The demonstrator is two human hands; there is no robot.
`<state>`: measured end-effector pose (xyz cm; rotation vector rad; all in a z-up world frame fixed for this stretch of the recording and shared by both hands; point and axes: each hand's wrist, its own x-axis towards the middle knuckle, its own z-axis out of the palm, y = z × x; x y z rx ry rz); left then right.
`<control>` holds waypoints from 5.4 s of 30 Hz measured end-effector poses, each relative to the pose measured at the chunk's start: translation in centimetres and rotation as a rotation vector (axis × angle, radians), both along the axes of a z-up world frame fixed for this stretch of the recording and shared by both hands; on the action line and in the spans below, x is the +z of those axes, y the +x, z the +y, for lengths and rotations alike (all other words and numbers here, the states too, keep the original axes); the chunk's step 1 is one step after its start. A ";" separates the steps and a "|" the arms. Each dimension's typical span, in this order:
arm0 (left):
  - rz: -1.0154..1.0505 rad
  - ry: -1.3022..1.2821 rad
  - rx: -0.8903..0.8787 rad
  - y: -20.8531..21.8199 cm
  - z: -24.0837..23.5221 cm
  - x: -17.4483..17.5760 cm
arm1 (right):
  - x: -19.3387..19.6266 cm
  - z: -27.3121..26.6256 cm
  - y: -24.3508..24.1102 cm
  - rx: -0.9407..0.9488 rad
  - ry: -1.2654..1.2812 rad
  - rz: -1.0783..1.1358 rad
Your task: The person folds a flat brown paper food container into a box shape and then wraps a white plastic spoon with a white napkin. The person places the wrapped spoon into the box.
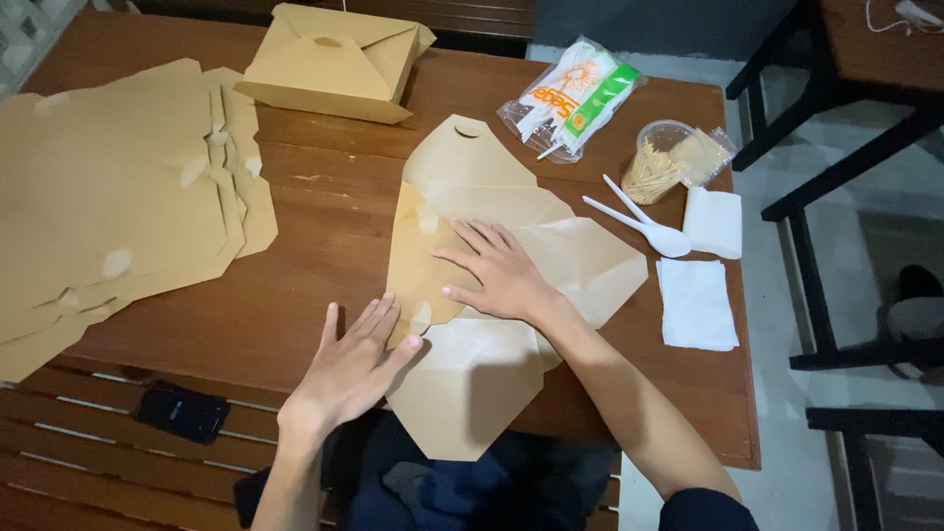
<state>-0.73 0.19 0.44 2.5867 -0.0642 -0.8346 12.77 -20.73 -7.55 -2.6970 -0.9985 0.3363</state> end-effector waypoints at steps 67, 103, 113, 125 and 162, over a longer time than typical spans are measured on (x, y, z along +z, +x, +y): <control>-0.861 -0.500 0.753 0.2 14.1 -9.0 | 4.3 -6.7 1.5 -0.360 0.357 0.647; -0.623 -0.908 0.619 -0.6 11.3 -11.0 | -3.4 -4.8 3.6 -0.022 1.198 0.573; -0.682 -1.004 0.655 1.5 11.1 -10.2 | -1.7 -3.8 2.2 0.043 1.066 0.309; -0.828 -0.789 0.789 1.1 15.6 -12.0 | -3.9 -0.7 0.0 -0.031 1.104 0.301; -1.146 -0.714 -0.357 16.7 -13.9 -14.0 | -0.9 -17.7 6.9 -0.805 -0.215 -0.283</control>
